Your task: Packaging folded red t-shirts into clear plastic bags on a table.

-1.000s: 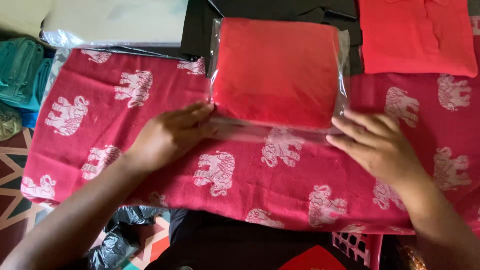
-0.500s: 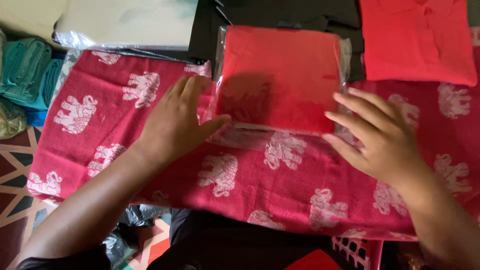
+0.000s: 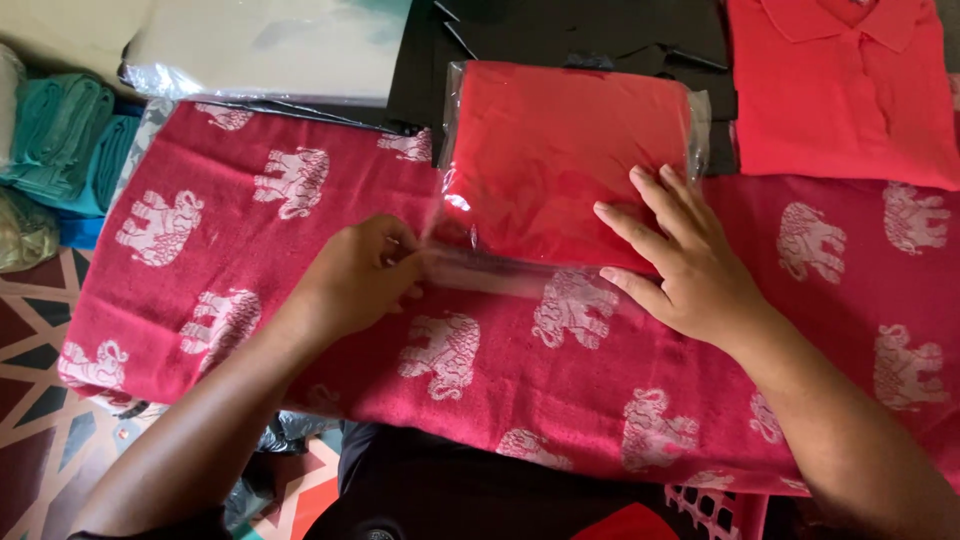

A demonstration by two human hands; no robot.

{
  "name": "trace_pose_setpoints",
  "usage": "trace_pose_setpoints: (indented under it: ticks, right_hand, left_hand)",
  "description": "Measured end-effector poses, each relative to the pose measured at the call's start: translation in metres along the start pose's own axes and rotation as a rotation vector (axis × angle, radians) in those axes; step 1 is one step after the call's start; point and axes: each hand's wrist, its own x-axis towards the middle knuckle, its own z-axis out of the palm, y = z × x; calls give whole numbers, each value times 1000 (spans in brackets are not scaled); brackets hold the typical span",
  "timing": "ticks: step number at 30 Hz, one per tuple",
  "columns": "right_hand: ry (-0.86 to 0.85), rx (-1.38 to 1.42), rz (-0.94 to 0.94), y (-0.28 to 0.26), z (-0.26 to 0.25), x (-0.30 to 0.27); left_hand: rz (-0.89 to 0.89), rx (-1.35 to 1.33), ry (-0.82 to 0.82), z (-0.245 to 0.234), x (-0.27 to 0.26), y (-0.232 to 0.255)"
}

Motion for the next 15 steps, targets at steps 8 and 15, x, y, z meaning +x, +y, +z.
trace_pose_setpoints:
  ticks: [8,15]
  right_hand:
    - [-42,118,36,1,-3,0]
    - [-98,79,45,-12,-15,8]
  left_hand:
    - [-101,-310,-222,5,7,-33]
    - [-142,-229,-212,3,-3,-15]
